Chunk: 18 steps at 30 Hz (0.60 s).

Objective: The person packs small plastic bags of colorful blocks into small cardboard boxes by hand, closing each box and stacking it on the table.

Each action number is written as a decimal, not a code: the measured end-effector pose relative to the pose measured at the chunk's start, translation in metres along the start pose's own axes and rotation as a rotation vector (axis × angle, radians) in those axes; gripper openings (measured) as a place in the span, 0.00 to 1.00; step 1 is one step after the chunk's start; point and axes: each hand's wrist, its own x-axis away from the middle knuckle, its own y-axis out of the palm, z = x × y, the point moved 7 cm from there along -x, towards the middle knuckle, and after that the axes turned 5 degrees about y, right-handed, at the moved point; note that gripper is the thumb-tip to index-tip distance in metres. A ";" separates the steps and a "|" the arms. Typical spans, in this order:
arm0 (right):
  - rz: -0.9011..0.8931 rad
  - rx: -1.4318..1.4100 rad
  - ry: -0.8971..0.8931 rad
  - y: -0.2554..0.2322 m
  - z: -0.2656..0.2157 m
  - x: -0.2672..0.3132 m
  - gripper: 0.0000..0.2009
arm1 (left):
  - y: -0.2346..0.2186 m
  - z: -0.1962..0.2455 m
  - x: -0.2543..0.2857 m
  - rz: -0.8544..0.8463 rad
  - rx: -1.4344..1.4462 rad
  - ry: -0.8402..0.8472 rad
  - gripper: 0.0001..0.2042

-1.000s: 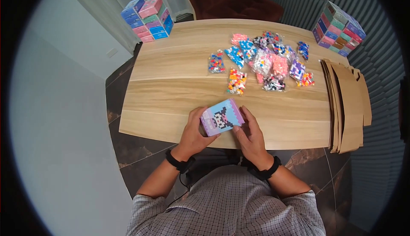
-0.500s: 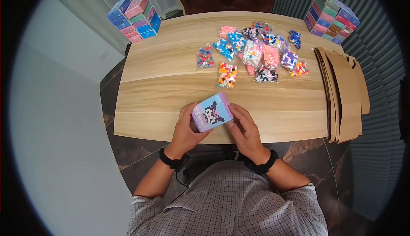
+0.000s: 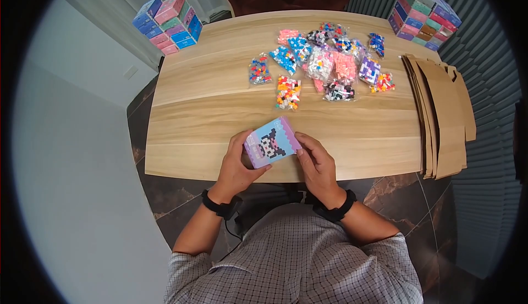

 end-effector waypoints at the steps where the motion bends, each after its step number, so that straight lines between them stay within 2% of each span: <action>1: 0.014 0.041 -0.060 0.000 -0.003 0.000 0.16 | 0.000 0.000 0.000 -0.001 -0.001 0.003 0.47; 13: -0.004 0.219 -0.173 0.000 -0.013 -0.001 0.17 | -0.001 0.002 -0.001 -0.010 -0.013 -0.014 0.46; 16: -0.047 0.136 -0.071 0.001 -0.012 0.002 0.18 | 0.001 0.002 0.000 -0.005 -0.019 -0.004 0.46; 18: -0.062 0.155 -0.079 0.001 -0.009 0.002 0.20 | 0.000 0.004 -0.001 0.003 -0.015 0.002 0.46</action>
